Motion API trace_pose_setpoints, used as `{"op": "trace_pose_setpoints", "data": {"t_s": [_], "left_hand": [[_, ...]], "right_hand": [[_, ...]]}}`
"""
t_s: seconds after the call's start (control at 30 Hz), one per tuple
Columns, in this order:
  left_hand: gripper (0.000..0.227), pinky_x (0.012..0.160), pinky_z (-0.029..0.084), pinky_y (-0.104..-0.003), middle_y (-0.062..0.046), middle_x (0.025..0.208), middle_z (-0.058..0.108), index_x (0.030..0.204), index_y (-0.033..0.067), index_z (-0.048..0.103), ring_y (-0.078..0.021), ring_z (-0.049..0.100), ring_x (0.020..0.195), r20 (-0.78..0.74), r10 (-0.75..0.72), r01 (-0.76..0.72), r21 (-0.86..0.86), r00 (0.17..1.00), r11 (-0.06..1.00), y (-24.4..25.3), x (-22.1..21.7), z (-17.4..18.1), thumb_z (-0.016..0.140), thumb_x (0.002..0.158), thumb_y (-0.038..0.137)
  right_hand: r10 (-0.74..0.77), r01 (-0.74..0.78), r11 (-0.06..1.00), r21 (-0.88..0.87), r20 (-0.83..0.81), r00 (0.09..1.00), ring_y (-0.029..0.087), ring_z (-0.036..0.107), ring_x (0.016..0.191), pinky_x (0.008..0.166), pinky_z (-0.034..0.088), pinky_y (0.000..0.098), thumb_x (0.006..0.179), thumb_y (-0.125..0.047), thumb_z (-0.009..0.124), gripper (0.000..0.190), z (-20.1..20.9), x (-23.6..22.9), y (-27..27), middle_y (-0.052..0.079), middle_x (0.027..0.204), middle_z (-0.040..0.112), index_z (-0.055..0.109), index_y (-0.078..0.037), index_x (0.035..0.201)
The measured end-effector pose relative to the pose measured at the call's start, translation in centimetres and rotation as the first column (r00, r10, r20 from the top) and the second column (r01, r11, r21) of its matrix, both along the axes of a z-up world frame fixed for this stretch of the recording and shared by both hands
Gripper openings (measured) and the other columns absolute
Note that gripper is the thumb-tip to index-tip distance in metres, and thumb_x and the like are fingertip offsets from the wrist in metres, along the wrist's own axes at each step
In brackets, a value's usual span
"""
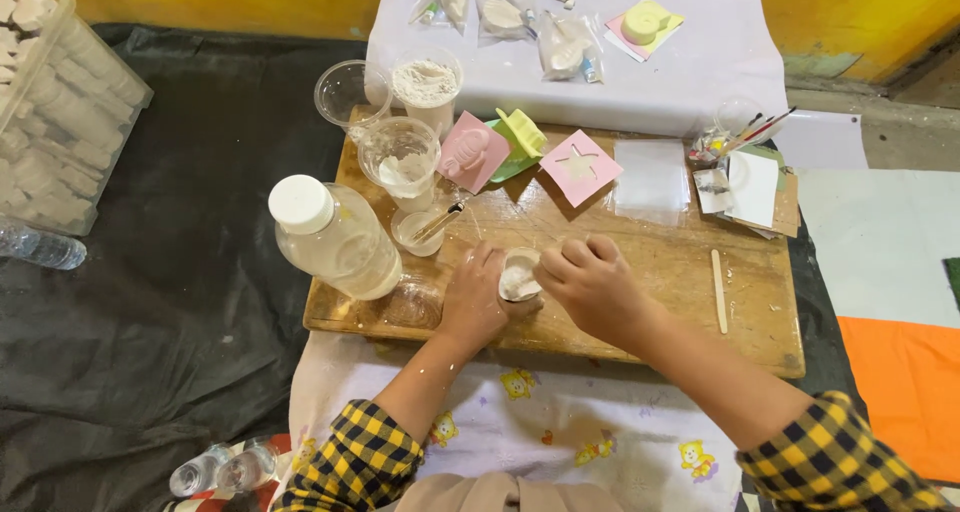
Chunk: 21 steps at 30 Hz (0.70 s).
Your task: Making small toy figures by mixing materials and pouring them into molds
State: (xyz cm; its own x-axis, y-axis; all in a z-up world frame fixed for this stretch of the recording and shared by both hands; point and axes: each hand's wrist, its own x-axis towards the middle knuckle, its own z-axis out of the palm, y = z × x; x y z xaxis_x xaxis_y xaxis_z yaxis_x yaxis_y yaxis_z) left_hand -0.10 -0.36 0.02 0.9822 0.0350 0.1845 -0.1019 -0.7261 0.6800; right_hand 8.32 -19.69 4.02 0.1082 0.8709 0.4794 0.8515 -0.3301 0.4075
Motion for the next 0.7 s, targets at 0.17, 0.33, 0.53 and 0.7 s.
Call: {"op": "trace_pose_setpoints", "data": {"t_s": [0.17, 0.33, 0.53, 0.7], "left_hand": [[0.066, 0.086, 0.054, -0.047, -0.015, 0.106, 0.057, 0.108, 0.0, 0.062, -0.0386, 0.063, 0.099, 0.05, -0.002, 0.002, -0.001, 0.999, 1.0, -0.1, -0.2, 0.7, 0.083, 0.071, 0.05], [0.066, 0.087, 0.054, -0.047, -0.016, 0.106, 0.058, 0.107, 0.0, 0.062, -0.0391, 0.063, 0.1, 0.055, -0.003, 0.004, -0.026, 0.999, 1.0, 0.1, 0.0, 0.0, 0.083, 0.072, 0.052], [0.074, 0.088, 0.052, -0.048, -0.017, 0.106, 0.056, 0.108, -0.0009, 0.061, -0.0397, 0.062, 0.099, 0.097, 0.003, -0.004, 0.008, 0.995, 1.0, -0.1, 0.0, -0.9, 0.078, 0.073, 0.062], [0.067, 0.086, 0.052, -0.047, -0.016, 0.102, 0.057, 0.103, -0.0006, 0.06, -0.0391, 0.062, 0.096, 0.114, -0.012, 0.008, 0.035, 0.993, 0.999, -0.1, 0.1, -0.7, 0.076, 0.075, 0.059]], "right_hand": [[-0.041, 0.035, 0.997, 0.063, 0.108, 0.993, 0.023, 0.046, 0.08, 0.074, 0.04, 0.0378, 0.091, -0.014, 0.061, 0.013, 0.5, 0.8, 1.2, 0.002, 0.086, 0.051, 0.06, -0.017, 0.079], [-0.097, 0.095, 0.995, 0.02, 0.166, 0.981, 0.023, 0.045, 0.08, 0.073, 0.04, 0.0382, 0.088, -0.016, 0.063, 0.012, 1.7, 0.1, -0.2, 0.001, 0.087, 0.051, 0.059, -0.02, 0.078], [-0.019, 0.017, 0.998, 0.059, 0.025, 1.0, 0.023, 0.046, 0.086, 0.077, 0.035, 0.0402, 0.091, -0.022, 0.065, 0.008, -0.6, -0.9, 0.2, -0.001, 0.092, 0.054, 0.067, -0.02, 0.084], [-0.082, 0.065, 0.992, 0.111, 0.156, 0.984, 0.022, 0.046, 0.088, 0.081, 0.035, 0.0402, 0.094, -0.02, 0.062, 0.005, -2.0, 1.2, 1.3, 0.0, 0.097, 0.053, 0.064, -0.021, 0.089]]}}
